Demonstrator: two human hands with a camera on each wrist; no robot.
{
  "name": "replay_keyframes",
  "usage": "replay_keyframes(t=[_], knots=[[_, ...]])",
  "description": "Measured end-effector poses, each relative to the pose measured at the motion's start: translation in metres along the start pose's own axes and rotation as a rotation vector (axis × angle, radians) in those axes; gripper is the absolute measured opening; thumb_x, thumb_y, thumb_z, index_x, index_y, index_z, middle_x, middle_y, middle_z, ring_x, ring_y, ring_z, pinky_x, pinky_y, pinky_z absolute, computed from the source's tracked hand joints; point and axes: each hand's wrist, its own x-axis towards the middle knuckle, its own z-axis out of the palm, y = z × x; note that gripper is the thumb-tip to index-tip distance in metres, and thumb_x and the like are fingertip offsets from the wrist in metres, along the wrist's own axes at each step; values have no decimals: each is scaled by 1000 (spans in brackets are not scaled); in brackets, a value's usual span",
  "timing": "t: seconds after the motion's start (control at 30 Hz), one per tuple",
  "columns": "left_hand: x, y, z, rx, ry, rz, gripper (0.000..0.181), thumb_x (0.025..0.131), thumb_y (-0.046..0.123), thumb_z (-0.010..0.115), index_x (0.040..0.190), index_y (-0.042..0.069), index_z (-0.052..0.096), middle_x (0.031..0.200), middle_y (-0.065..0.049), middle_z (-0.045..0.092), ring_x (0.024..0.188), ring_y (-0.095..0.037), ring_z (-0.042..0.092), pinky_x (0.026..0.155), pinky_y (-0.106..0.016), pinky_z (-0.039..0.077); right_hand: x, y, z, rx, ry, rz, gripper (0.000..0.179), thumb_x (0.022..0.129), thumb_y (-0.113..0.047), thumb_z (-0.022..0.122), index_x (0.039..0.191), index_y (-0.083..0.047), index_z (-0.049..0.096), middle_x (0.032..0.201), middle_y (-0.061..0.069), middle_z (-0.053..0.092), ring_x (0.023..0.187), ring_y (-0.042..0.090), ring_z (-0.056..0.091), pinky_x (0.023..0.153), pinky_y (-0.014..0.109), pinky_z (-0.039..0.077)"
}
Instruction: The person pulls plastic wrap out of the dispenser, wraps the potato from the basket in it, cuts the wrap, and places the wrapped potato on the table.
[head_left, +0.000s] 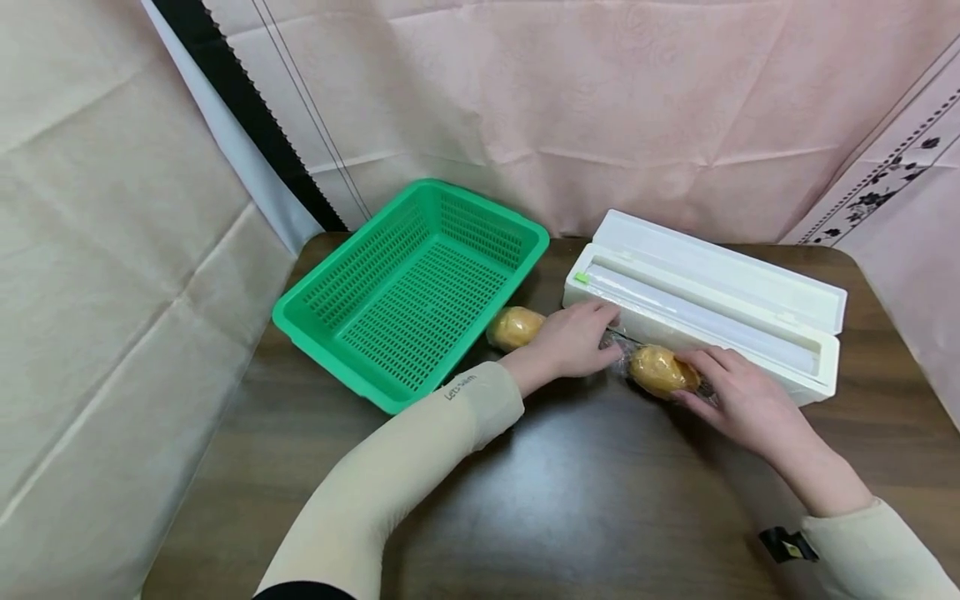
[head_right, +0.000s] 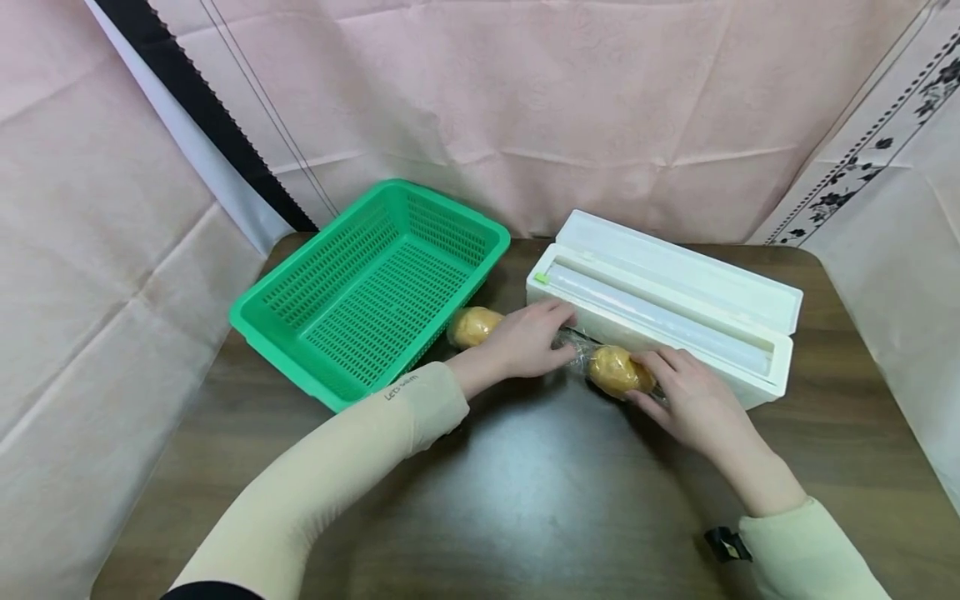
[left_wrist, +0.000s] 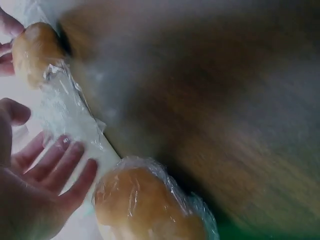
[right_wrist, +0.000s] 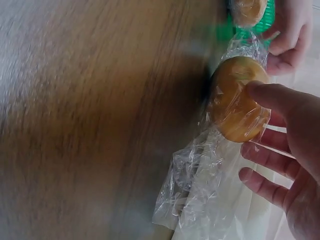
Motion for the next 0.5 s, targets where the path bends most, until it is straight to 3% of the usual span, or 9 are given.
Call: replay_keyframes(t=[0.1,0.27,0.5], knots=[[0,-3,1,-26,-62,-37,23,105,31,60,123,19,63,117,3,66,106,-15,65,88,-34,54,-1,1,-1,10,13,-10,64,70,-8,96,126,-1,67,116,19,70,102,43,69,82,62,55],[-1,-4,2,60,-150,-50,22,109,27,51,127,19,61,119,-1,72,113,-20,70,89,-41,57,-1,2,0,20,13,-6,62,71,-10,97,126,-1,68,116,20,71,104,43,69,84,63,55],[-1,1,-4,176,-179,-39,24,108,30,56,127,19,66,123,0,73,115,-21,70,89,-43,58,2,1,-4,4,-8,15,57,73,-12,96,123,0,71,115,21,72,103,43,69,84,63,54]])
